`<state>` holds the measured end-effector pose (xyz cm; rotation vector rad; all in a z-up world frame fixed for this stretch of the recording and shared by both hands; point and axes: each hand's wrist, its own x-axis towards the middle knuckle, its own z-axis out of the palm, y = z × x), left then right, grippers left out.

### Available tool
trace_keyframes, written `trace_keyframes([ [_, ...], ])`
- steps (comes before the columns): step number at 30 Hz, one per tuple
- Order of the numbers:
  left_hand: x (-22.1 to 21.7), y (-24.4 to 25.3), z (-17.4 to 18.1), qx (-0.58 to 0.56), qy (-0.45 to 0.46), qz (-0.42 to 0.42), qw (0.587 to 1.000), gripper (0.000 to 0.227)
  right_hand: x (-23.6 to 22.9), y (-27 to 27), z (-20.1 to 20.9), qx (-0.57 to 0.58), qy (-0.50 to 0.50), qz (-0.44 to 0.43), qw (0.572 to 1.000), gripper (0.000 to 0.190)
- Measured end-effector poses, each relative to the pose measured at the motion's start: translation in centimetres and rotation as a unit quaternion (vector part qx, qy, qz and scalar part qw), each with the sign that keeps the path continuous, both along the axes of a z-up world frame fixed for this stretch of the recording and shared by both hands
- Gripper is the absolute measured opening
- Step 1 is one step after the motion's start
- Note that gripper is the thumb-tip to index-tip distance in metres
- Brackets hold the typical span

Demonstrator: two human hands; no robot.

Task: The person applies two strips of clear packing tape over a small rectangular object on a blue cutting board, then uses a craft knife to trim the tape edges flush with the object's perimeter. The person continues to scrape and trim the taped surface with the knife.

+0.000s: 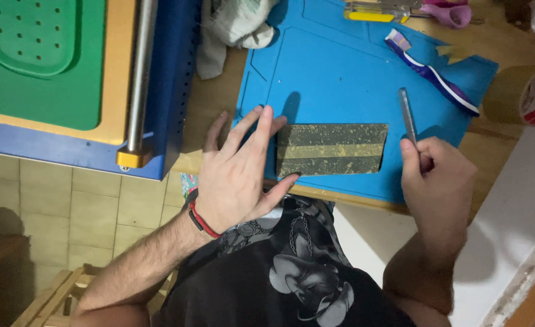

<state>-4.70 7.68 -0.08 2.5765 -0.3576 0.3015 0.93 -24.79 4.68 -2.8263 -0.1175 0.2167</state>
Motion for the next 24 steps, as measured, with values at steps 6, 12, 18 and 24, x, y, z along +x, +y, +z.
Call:
trace_keyframes([
  [6, 0.2, 0.7, -0.2, -0.015, 0.010, -0.014, 1.000, 0.092, -1.2, 1.0, -1.0, 0.112, -0.014, -0.081, 0.990, 0.030],
  [12, 0.1, 0.8, -0.4, -0.013, 0.002, -0.008, 1.000, 0.093, -0.5, 7.7, -1.4, 0.322, 0.055, 0.002, 0.945, 0.005],
  [18, 0.2, 1.2, -0.4, -0.032, 0.017, -0.003, 0.999, 0.093, 2.7, 11.5, -3.3, 0.420, 0.020, 0.275, 0.865, 0.014],
  [24, 0.2, 1.3, -0.8, -0.029, 0.026, -0.005, 0.999, 0.091, 2.5, 12.0, -4.6, 0.422, -0.001, 0.302, 0.855, 0.020],
])
